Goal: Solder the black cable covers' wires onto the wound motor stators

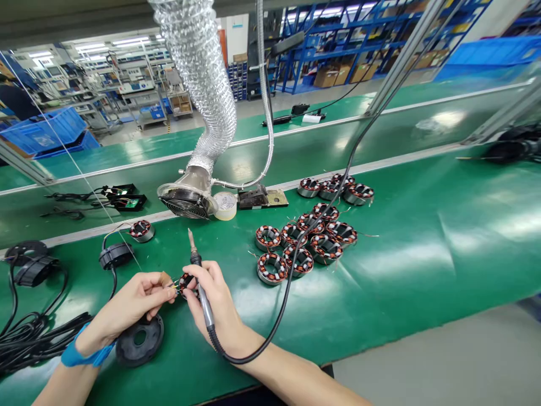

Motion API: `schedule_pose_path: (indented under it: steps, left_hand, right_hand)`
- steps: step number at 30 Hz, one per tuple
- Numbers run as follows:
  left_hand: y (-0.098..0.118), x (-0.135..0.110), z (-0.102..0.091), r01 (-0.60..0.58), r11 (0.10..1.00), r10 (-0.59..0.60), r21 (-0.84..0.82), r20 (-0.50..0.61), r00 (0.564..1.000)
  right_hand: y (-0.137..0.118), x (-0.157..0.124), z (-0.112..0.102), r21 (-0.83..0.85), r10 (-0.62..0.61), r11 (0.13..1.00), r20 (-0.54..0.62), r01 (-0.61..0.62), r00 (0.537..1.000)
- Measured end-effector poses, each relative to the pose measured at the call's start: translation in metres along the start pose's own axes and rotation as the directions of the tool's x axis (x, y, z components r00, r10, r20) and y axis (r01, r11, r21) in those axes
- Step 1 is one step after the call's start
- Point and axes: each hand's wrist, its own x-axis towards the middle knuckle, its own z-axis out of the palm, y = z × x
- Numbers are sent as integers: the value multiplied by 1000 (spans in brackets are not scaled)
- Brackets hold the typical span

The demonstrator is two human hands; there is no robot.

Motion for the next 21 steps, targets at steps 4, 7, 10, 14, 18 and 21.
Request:
schedule_pose_path:
  steps: [4,7,10,14,18,21]
  left_hand:
    - [0,1,0,-10,1000,10,8,3,1000]
    - [0,0,1,-7,1000,7,-2,4,1000]
    - [1,0,1,0,1000,0,-8,1,1000]
    - [2,-1,2,1,1000,-1,-2,-1,1000]
    - [2,-2,2,0,1000,0,-9,2,1000]
    - [3,-2,2,3,1000,-3,-11,2,1000]
  right_hand:
    - [-8,-1,-6,-37,-40,999,-45,38,998]
    - [-15,-4,-13,-92,-146,987,-128,135,981]
    - [-21,-11,-20,-171,-276,954,-198,245,941]
    - [-28,-18,-26,-226,-311,939,-243,259,919]
    - [-30,-17,-27,-197,-304,945,-244,260,921]
    - [-31,-15,-25,-203,-285,949,-222,242,933]
